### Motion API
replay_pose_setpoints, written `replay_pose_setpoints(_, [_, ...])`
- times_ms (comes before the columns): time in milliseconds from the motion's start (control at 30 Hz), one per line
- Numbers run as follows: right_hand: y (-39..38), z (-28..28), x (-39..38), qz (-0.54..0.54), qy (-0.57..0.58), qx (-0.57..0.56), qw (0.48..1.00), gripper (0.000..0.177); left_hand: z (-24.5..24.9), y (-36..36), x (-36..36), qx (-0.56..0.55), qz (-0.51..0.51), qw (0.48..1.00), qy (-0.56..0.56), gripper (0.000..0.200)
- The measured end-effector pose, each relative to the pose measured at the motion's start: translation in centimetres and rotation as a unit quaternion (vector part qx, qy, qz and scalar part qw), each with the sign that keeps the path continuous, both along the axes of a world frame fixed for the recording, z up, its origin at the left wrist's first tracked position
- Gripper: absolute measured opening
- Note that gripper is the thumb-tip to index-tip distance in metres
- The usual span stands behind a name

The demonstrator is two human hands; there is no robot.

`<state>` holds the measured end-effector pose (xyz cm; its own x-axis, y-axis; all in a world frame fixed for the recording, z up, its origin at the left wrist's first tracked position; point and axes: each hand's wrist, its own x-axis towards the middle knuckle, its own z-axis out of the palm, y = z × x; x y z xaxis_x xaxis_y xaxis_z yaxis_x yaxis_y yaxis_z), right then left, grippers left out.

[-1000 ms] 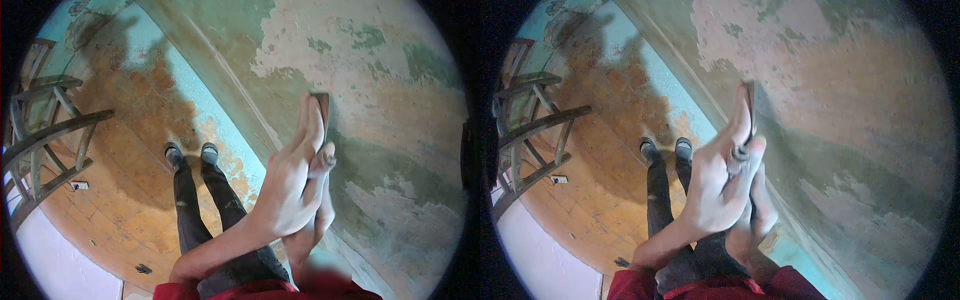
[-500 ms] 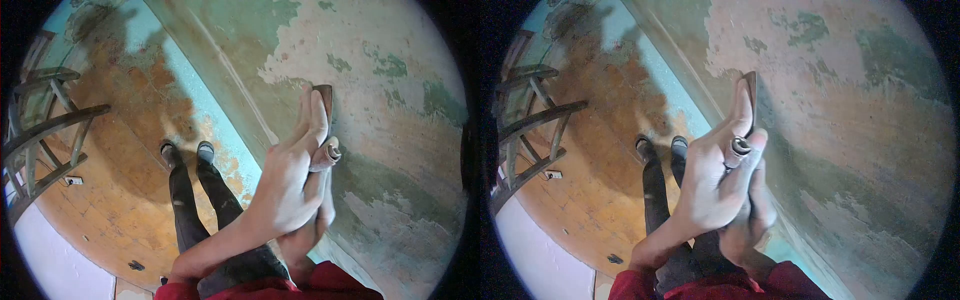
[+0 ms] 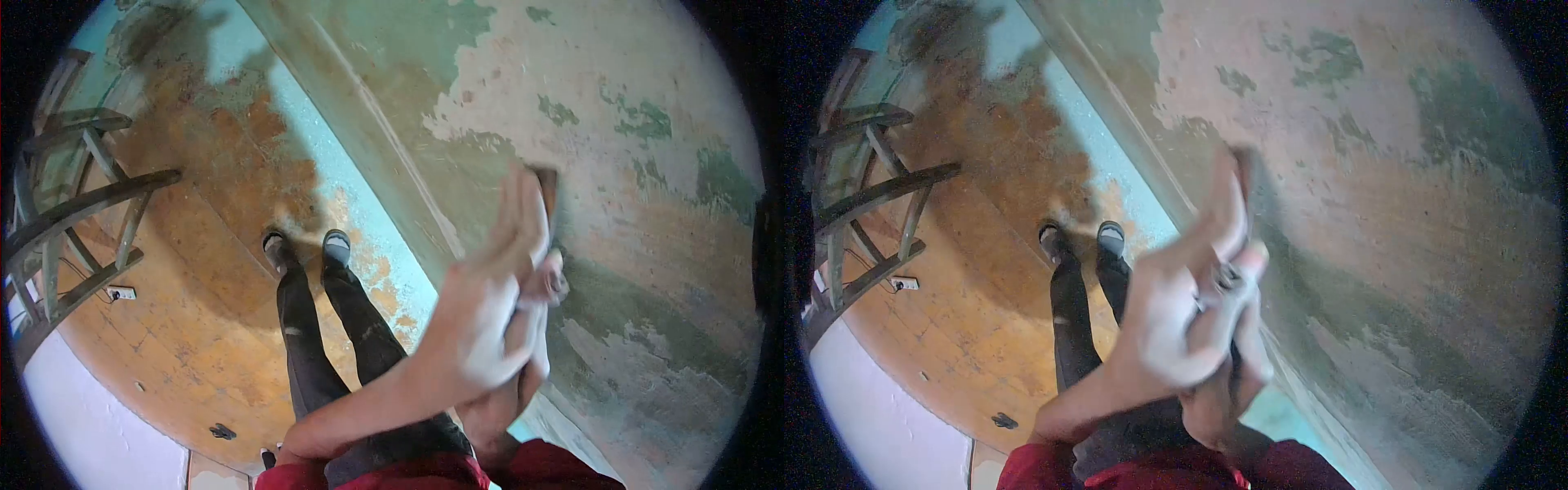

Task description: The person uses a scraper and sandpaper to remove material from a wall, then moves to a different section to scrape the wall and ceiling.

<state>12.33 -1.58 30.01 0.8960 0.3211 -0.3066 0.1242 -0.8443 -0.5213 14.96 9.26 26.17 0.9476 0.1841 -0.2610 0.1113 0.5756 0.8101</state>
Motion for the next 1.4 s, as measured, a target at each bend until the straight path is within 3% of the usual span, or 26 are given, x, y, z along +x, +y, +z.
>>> replay_pose_setpoints(33, [1.6,1.1,1.6,-0.071,0.148,0.121,0.979,0.037,-0.4,1.1,0.8,0.103,0.007,0.994,-0.027,0.059])
replay_pose_setpoints(133, [1.8,-0.2,1.1,-0.119,0.152,0.232,0.953,0.038,-0.8,-2.3,-0.9,0.069,0.057,0.994,-0.069,0.059])
replay_pose_setpoints(167, [1.7,-1.1,0.8,-0.139,0.154,0.285,0.936,0.039,-2.1,-3.4,-0.6,0.299,0.116,0.939,-0.123,0.063])
replay_pose_setpoints(267, [-0.2,-2.3,-1.2,-0.216,0.153,0.414,0.871,0.041,0.0,0.0,0.1,0.081,-0.013,0.996,-0.028,0.064])
replay_pose_setpoints(333, [-0.7,-3.4,-2.2,-0.256,0.146,0.504,0.812,0.042,-1.0,1.1,1.5,0.294,0.084,0.949,-0.073,0.061])
replay_pose_setpoints(400, [-0.6,-4.1,-2.9,-0.294,0.138,0.583,0.745,0.043,0.0,-0.4,-0.6,0.076,-0.003,0.997,-0.026,0.059])
replay_pose_setpoints(433, [1.4,-3.7,-1.8,-0.306,0.136,0.620,0.709,0.044,-0.4,-1.5,-0.9,0.209,0.039,0.974,-0.081,0.058])
replay_pose_setpoints(467, [2.9,-1.0,-1.2,-0.387,0.119,0.458,0.792,0.044,-0.7,-2.4,-1.0,0.221,0.045,0.971,-0.082,0.059])
replay_pose_setpoints(500, [2.4,-1.0,-0.6,-0.389,0.118,0.452,0.794,0.044,-0.4,-1.8,-0.6,0.134,0.063,0.986,-0.080,0.058])
replay_pose_setpoints(533, [1.3,-1.1,-0.1,-0.266,0.127,0.377,0.878,0.043,-0.2,-0.8,0.1,0.047,0.078,0.993,-0.078,0.057])
replay_pose_setpoints(567, [0.9,-1.3,0.4,-0.133,0.133,0.295,0.937,0.043,-0.6,0.7,0.9,0.129,0.068,0.987,-0.066,0.056])
replay_pose_setpoints(667, [2.1,-2.3,0.0,-0.026,-0.005,0.161,0.987,0.049,-0.8,1.1,0.1,0.171,0.044,0.984,-0.027,0.054])
replay_pose_setpoints(700, [2.8,-2.3,-1.1,-0.220,0.075,0.357,0.905,0.052,-1.5,-0.6,-0.7,0.204,0.052,0.975,-0.063,0.054])
replay_pose_setpoints(733, [3.2,-2.3,-2.1,-0.393,0.149,0.521,0.743,0.056,-1.3,-0.7,-0.6,0.237,0.061,0.965,-0.099,0.055])
replay_pose_setpoints(767, [2.0,-2.2,-2.4,-0.266,0.079,0.344,0.897,0.059,-0.9,-0.9,-0.7,0.201,0.050,0.975,-0.083,0.054])
replay_pose_setpoints(867, [1.8,-2.4,-1.2,-0.159,0.089,0.253,0.950,0.053,-0.7,1.8,0.3,0.005,-0.020,1.000,-0.010,0.054])
replay_pose_setpoints(900, [2.1,-2.6,-0.9,-0.099,0.094,0.214,0.967,0.050,-2.3,1.5,0.7,0.228,0.062,0.968,-0.088,0.054])
replay_pose_setpoints(933, [2.4,-2.8,-1.2,-0.098,0.098,0.214,0.967,0.050,-2.3,0.8,0.0,0.229,0.063,0.968,-0.085,0.054])
replay_pose_setpoints(1000, [3.5,-3.3,-1.7,-0.484,0.133,0.454,0.736,0.048,-1.4,-0.4,-1.2,0.087,-0.010,0.996,-0.033,0.053])
replay_pose_setpoints(1033, [3.9,-3.6,-2.0,-0.375,0.004,0.358,0.855,0.047,-1.5,0.1,-0.8,0.088,-0.006,0.995,-0.035,0.053])
replay_pose_setpoints(1067, [3.7,-3.5,-1.6,-0.374,0.004,0.357,0.856,0.047,-1.8,0.5,-0.3,0.107,0.004,0.994,-0.036,0.052])
replay_pose_setpoints(1167, [2.5,-2.5,0.1,-0.001,-0.083,0.071,0.994,0.041,-2.3,1.5,0.8,0.157,0.020,0.987,-0.037,0.050])
replay_pose_setpoints(1200, [1.6,-3.4,-1.0,-0.001,-0.082,0.073,0.994,0.041,-2.4,1.8,0.9,0.180,0.029,0.983,-0.037,0.050])
replay_pose_setpoints(1267, [1.5,-5.3,-2.4,-0.176,-0.040,0.326,0.928,0.056,-1.6,-0.3,-0.8,0.049,0.036,0.997,-0.038,0.052])
replay_pose_setpoints(1300, [3.1,-3.9,-2.8,-0.405,0.042,0.420,0.811,0.045,-2.0,-0.3,-0.8,0.053,0.040,0.997,-0.041,0.052])
replay_pose_setpoints(1400, [2.0,-2.2,-1.6,-0.200,0.041,0.239,0.949,0.046,-2.1,-0.6,-0.9,0.067,0.008,0.997,-0.041,0.048])
